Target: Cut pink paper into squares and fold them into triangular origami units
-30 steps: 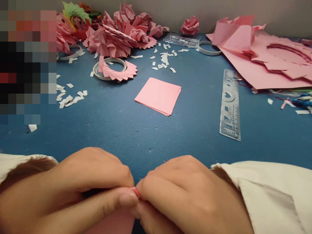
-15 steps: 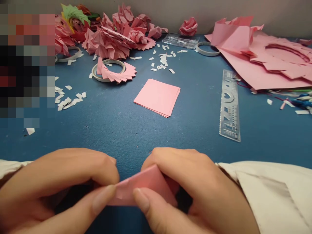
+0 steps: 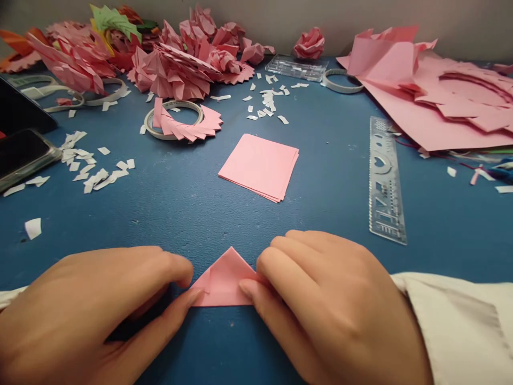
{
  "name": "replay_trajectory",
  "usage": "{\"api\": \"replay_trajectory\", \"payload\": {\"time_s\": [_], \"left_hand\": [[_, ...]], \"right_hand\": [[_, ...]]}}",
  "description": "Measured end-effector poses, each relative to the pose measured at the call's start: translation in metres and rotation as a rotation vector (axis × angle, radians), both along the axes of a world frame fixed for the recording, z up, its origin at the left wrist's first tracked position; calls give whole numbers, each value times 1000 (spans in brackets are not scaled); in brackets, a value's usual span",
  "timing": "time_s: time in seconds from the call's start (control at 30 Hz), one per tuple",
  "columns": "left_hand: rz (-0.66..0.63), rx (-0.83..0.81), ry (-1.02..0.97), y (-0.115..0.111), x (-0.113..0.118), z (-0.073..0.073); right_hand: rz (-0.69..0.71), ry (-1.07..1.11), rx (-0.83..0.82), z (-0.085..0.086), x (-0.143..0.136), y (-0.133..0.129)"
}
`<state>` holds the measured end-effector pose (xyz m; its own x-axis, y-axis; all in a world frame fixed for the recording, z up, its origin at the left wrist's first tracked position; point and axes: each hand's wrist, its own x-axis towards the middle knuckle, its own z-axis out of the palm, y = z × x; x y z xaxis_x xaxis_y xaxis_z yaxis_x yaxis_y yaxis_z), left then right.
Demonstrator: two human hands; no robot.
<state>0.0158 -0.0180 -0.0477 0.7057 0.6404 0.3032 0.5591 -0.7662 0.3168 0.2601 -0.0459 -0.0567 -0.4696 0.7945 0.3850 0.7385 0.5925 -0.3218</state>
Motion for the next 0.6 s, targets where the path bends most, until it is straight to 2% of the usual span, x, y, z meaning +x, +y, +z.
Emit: {"api": "replay_trajectory", "payload": {"time_s": [0.23,0.53,0.6], "left_hand": [[-27,65,-56,8,5,9],[2,124,-79,2,0,0],[-25,166,-72,3,0,-1]], "right_hand": [[-71,-20,21,-4,3,-5],[-49,-81,101,0,2,-1],[-34,-94,114,2,2,1]]}}
